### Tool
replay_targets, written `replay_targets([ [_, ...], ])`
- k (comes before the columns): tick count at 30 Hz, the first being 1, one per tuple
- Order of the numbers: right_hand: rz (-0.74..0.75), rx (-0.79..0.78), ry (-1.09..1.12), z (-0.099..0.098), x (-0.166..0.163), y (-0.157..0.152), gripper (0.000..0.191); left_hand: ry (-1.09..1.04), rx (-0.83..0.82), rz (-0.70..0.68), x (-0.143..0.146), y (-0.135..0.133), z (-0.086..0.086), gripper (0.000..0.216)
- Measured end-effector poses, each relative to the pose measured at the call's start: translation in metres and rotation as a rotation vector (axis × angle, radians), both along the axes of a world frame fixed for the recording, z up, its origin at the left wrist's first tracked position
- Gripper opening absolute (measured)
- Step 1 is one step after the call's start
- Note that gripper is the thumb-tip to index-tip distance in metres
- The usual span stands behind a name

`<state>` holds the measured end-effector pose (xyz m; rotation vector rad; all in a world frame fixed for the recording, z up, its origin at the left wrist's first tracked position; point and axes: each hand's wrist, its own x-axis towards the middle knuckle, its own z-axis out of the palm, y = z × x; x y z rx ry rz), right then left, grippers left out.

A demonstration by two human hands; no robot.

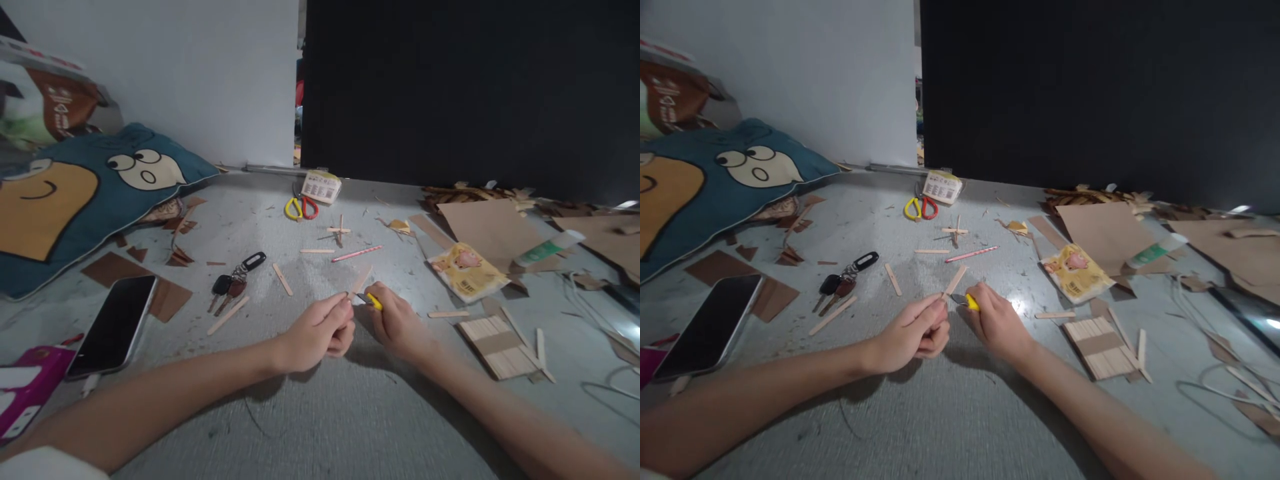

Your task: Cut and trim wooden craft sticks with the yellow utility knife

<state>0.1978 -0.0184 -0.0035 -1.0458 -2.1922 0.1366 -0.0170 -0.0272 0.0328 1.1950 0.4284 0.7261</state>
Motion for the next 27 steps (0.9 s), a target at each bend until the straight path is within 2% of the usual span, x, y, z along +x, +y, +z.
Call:
replay_targets([
  [5, -0.019, -0.009, -0.016, 0.001, -0.004, -0.005, 0.013, -0.071, -0.042, -0.097, -0.002, 0.001, 0.001, 0.039],
  [9, -0.041, -0.098, -0.025, 0.005, -0.006, -0.009, 0.012, -0.046, -0.040, -0.104, -0.003, 0.003, 0.003, 0.039],
  [12, -0.056, -0.143, -0.022, 0.008, -0.007, -0.011, 0.012, 0.029, 0.008, -0.062, -0.003, 0.004, 0.003, 0.040],
  [16, -0.076, -0.153, -0.028, 0.008, -0.008, -0.011, 0.012, 0.272, 0.196, 0.097, -0.006, 0.005, 0.001, 0.039],
  [18, -0.079, -0.154, -0.036, 0.008, -0.008, -0.011, 0.013, 0.337, 0.241, 0.136, -0.007, 0.006, 0.000, 0.039],
  [21, -0.072, -0.147, -0.035, 0.008, -0.008, -0.010, 0.013, 0.214, 0.100, 0.072, -0.006, 0.007, 0.003, 0.041],
  [25, -0.052, -0.135, -0.012, 0.009, -0.011, -0.009, 0.012, -0.016, -0.244, -0.150, -0.007, 0.010, 0.012, 0.043],
  [27, -0.040, -0.136, 0.015, 0.010, -0.012, -0.009, 0.011, -0.085, -0.359, -0.238, -0.009, 0.011, 0.016, 0.043],
])
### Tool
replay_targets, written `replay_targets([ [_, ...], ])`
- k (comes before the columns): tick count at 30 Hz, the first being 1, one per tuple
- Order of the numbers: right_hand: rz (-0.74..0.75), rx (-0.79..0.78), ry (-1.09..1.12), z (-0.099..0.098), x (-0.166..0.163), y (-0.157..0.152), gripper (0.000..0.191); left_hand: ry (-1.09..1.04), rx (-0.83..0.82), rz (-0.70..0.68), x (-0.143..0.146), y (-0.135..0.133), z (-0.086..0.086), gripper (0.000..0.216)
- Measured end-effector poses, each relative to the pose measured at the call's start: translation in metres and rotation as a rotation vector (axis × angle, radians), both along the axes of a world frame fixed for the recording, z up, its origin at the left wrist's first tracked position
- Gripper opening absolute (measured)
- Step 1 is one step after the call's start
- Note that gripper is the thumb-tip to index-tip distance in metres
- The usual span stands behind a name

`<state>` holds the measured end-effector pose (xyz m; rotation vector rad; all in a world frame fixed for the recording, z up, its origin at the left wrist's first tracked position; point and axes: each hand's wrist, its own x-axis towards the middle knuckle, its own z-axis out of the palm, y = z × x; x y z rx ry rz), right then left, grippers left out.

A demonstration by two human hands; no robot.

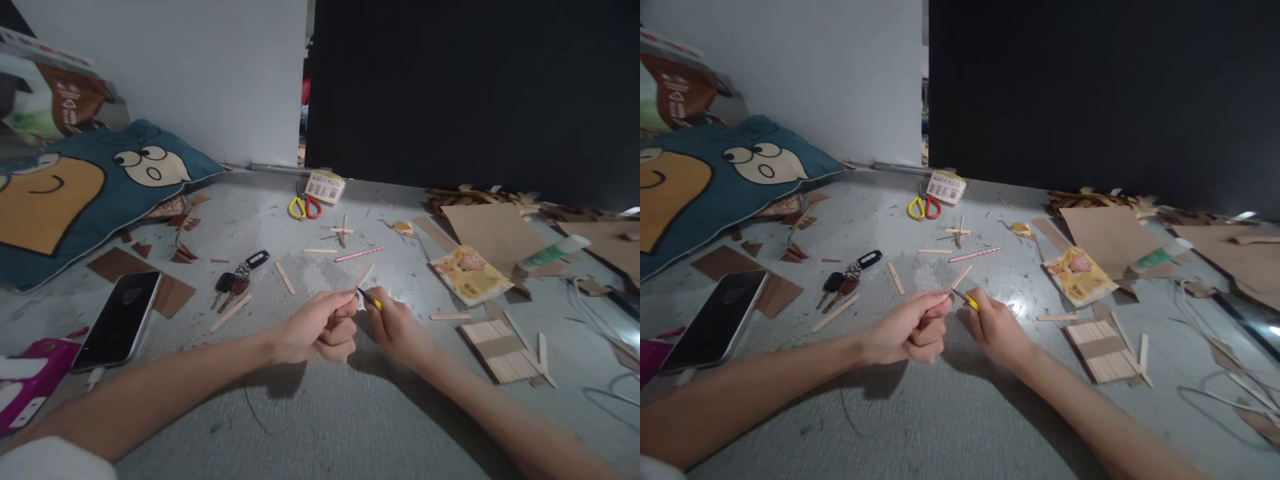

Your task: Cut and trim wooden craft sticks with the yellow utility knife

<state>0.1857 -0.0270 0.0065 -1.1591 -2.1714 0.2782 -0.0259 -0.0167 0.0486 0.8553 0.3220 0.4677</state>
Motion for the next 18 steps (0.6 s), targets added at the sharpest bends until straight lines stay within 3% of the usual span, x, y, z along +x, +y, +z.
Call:
replay_targets([
  [4, 0.013, -0.014, 0.047, 0.001, -0.002, -0.002, 0.011, -0.028, 0.001, -0.035, 0.001, -0.002, 0.000, 0.043],
  [9, 0.005, -0.055, 0.030, 0.003, -0.002, -0.004, 0.012, 0.207, 0.443, 0.230, 0.005, -0.004, -0.009, 0.043],
  [11, -0.008, -0.092, 0.019, 0.003, -0.002, -0.004, 0.012, 0.296, 0.549, 0.293, 0.005, -0.004, -0.010, 0.043],
  [18, 0.013, -0.164, 0.036, 0.008, -0.003, -0.001, 0.013, 0.090, 0.253, 0.163, 0.006, -0.001, -0.007, 0.042],
])
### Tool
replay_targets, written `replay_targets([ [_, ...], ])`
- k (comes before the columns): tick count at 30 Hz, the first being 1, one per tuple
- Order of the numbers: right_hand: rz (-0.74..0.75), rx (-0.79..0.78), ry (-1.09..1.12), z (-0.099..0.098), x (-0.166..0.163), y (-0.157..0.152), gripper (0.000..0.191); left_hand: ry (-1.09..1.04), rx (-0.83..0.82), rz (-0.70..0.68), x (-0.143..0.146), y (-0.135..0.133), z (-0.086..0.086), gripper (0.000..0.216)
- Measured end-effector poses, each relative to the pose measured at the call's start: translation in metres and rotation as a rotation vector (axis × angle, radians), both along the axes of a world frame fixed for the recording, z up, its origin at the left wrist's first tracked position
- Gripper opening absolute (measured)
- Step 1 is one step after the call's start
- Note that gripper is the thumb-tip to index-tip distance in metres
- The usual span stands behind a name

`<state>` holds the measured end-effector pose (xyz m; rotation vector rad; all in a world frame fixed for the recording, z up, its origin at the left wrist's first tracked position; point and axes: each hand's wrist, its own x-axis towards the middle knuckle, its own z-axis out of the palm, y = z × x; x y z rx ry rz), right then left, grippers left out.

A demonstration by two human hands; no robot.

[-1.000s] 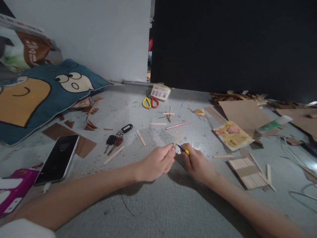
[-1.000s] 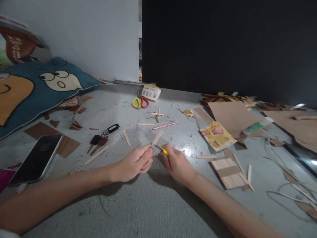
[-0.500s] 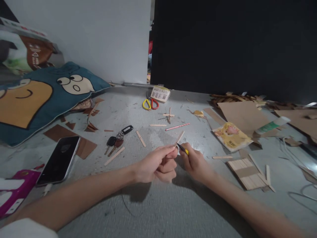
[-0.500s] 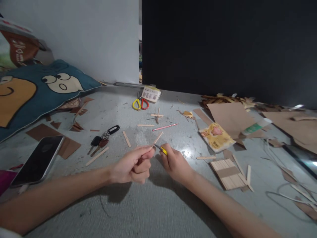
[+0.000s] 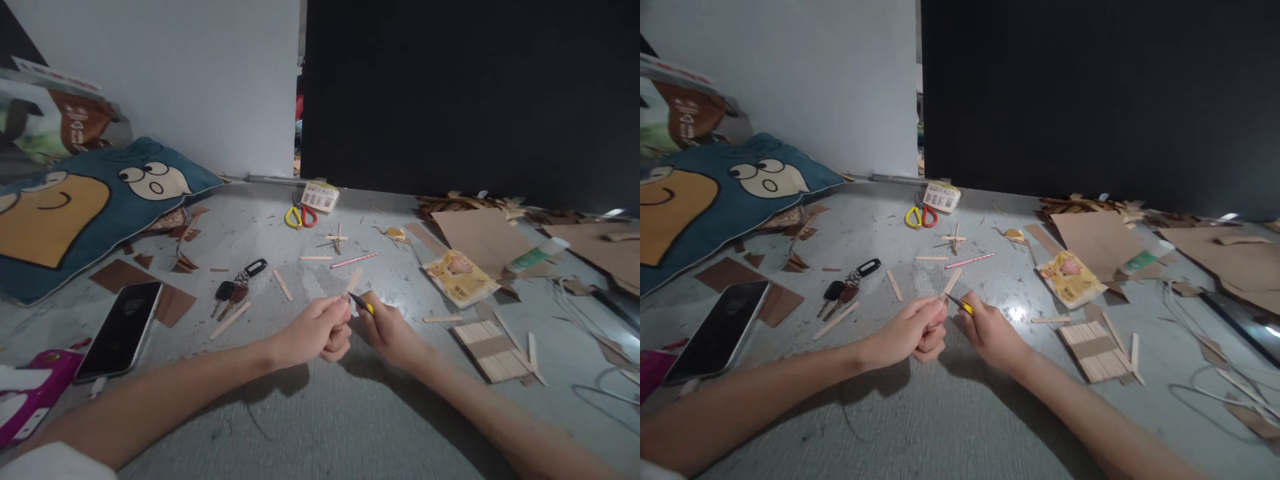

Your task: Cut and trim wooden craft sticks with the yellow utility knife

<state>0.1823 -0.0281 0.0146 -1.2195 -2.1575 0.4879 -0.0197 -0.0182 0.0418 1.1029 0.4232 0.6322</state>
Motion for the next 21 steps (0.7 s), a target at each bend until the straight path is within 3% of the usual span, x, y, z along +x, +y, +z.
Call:
replay_targets([
  [8, -0.046, 0.051, -0.048, -0.004, 0.003, 0.006, 0.014, -0.112, -0.249, -0.067, -0.006, 0.003, 0.014, 0.042],
  [14, -0.146, 0.262, 0.083, -0.018, 0.015, 0.004, 0.015, -0.139, -0.074, -0.044, -0.002, -0.003, 0.013, 0.046],
  [21, -0.043, 0.390, 0.019, -0.020, 0.013, 0.001, 0.015, -0.083, 0.030, 0.011, 0.003, -0.005, 0.001, 0.042],
])
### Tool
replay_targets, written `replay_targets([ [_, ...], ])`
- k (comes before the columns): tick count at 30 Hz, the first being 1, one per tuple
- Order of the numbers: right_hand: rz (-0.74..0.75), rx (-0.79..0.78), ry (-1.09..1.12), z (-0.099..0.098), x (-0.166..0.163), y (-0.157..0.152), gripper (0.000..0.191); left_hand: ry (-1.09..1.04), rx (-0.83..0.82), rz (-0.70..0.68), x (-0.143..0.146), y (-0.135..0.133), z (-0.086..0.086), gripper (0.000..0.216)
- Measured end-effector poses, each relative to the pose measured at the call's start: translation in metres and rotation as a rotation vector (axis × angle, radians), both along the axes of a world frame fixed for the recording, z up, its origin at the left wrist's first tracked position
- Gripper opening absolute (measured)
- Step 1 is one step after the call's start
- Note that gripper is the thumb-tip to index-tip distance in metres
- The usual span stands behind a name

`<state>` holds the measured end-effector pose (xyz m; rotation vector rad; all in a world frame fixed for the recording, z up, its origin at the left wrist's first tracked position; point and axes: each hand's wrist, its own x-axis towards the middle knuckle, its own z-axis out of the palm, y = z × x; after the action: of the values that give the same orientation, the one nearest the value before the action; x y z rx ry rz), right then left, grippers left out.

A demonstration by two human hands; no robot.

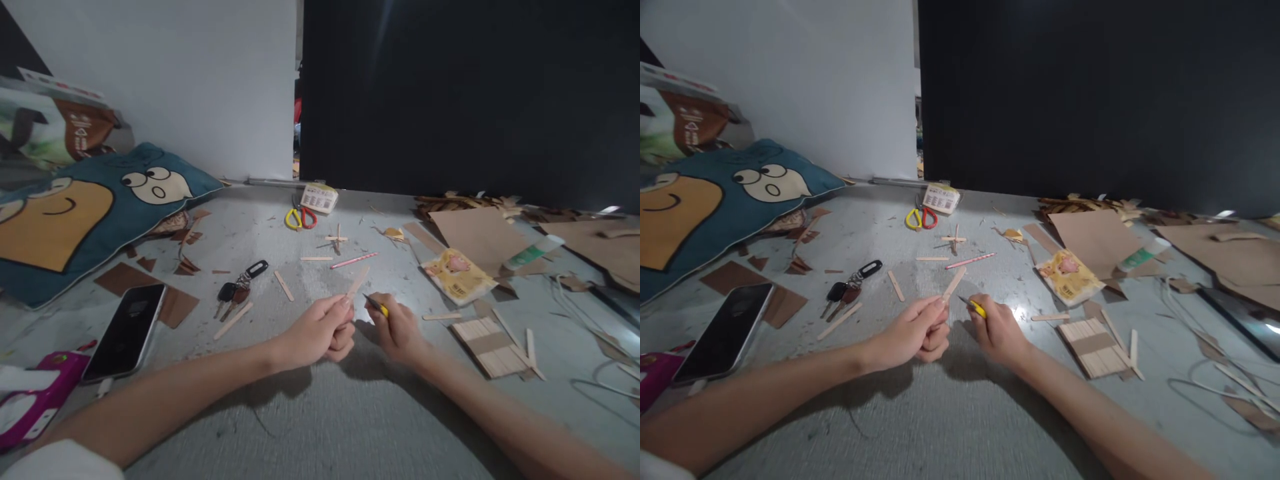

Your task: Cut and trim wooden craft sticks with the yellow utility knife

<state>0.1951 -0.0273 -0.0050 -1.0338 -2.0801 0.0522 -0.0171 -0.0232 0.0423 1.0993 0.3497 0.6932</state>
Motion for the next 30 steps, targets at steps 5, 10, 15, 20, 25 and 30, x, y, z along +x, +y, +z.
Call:
replay_targets([
  [5, -0.006, 0.003, -0.076, 0.001, -0.002, 0.003, 0.015, 0.012, 0.012, -0.016, 0.001, 0.000, -0.002, 0.041],
  [10, -0.008, 0.049, -0.091, 0.002, -0.002, 0.003, 0.015, 0.012, 0.013, -0.018, 0.000, -0.001, -0.004, 0.041],
  [15, -0.024, 0.003, -0.083, 0.001, -0.005, 0.002, 0.015, 0.013, -0.012, -0.025, 0.001, -0.003, -0.003, 0.040],
  [20, -0.035, -0.054, -0.072, 0.001, -0.008, -0.001, 0.014, 0.005, -0.066, -0.026, 0.002, -0.004, 0.000, 0.042],
  [25, -0.049, -0.079, -0.062, -0.001, -0.008, -0.001, 0.014, 0.011, -0.107, -0.042, 0.003, -0.004, 0.004, 0.041],
  [30, -0.054, -0.024, -0.041, -0.002, -0.005, -0.005, 0.015, 0.007, -0.122, -0.037, 0.004, -0.008, 0.008, 0.041],
])
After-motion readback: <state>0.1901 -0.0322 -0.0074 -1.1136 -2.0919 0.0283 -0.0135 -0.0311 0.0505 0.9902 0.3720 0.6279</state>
